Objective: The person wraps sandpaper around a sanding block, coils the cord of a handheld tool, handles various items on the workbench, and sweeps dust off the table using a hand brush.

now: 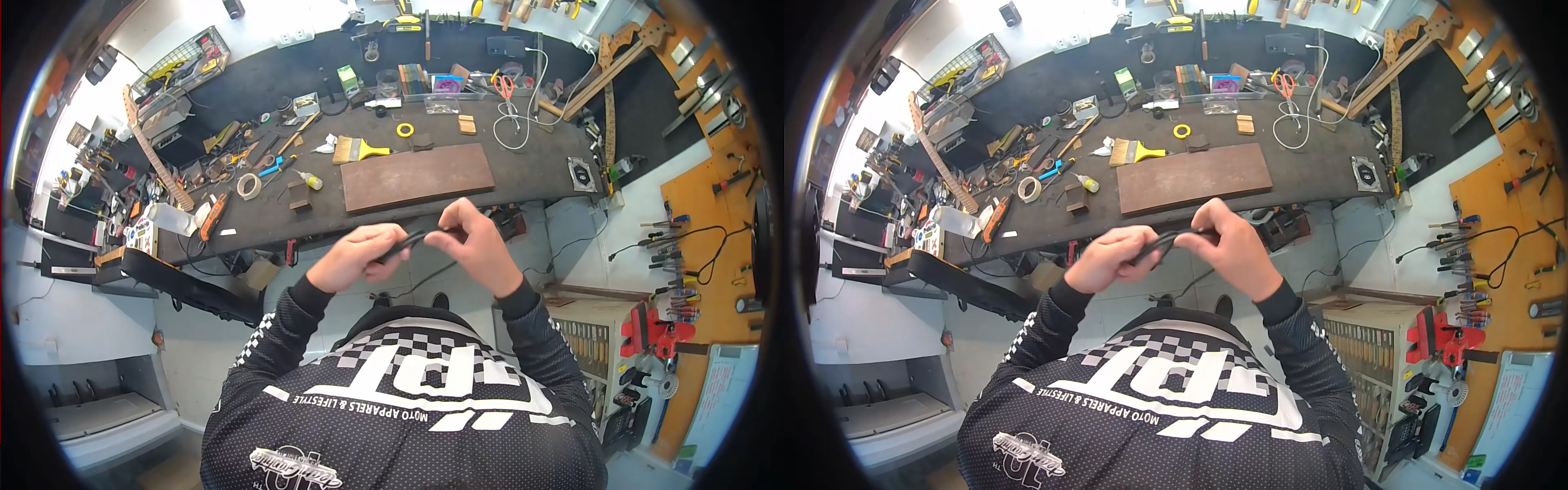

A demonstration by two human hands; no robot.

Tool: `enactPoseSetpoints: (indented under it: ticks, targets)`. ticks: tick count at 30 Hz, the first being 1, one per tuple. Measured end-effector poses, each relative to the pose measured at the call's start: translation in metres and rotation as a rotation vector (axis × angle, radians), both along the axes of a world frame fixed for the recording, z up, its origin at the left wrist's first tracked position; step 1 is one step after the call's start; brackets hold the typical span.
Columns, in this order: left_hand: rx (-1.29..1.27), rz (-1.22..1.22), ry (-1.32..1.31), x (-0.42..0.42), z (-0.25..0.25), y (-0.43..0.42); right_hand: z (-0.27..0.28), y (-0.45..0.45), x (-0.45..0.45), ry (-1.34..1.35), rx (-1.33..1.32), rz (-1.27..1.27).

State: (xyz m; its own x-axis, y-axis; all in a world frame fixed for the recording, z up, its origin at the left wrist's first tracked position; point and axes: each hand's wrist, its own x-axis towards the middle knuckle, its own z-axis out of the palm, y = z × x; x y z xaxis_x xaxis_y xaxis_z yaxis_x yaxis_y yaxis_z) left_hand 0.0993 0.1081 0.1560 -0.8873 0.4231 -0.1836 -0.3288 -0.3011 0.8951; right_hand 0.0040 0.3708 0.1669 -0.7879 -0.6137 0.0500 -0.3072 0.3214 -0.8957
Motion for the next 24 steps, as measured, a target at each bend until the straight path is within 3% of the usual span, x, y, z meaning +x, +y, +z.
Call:
enactPoseSetpoints:
  ticks: [4, 8, 9, 12, 13, 16, 18, 20, 24]
  targets:
    - [0.378, -0.054, 0.084, -0.006, -0.013, -0.038, -0.085, 0.020, -0.033, -0.506, -0.434, 0.069]
    - [0.515, 0.077, 0.138, -0.008, 0.004, -0.041, -0.150, 0.049, -0.018, -0.576, -0.311, -0.047]
    - [0.521, 0.127, 0.116, -0.007, 0.005, -0.038, -0.142, 0.049, -0.007, -0.555, -0.161, -0.078]
    - [0.206, 0.296, 0.195, -0.008, 0.003, -0.002, -0.097, 0.035, 0.023, 0.031, 0.141, 0.178]
    - [0.161, 0.229, 0.253, -0.012, -0.005, 0.001, -0.072, 0.029, 0.032, 0.088, 0.118, 0.243]
    - [-0.301, 0.181, 0.392, -0.012, -0.014, 0.024, -0.010, 0.019, 0.045, 0.247, 0.025, 0.343]
    - [-0.333, 0.027, 0.197, -0.009, -0.006, 0.028, 0.017, 0.016, 0.031, 0.329, -0.065, 0.282]
    - [-0.287, -0.089, 0.094, -0.009, 0.000, 0.029, 0.038, 0.017, 0.012, 0.283, 0.060, 0.091]
    - [-0.017, -0.136, 0.044, -0.012, 0.006, 0.013, 0.005, 0.021, -0.032, 0.102, -0.014, 0.030]
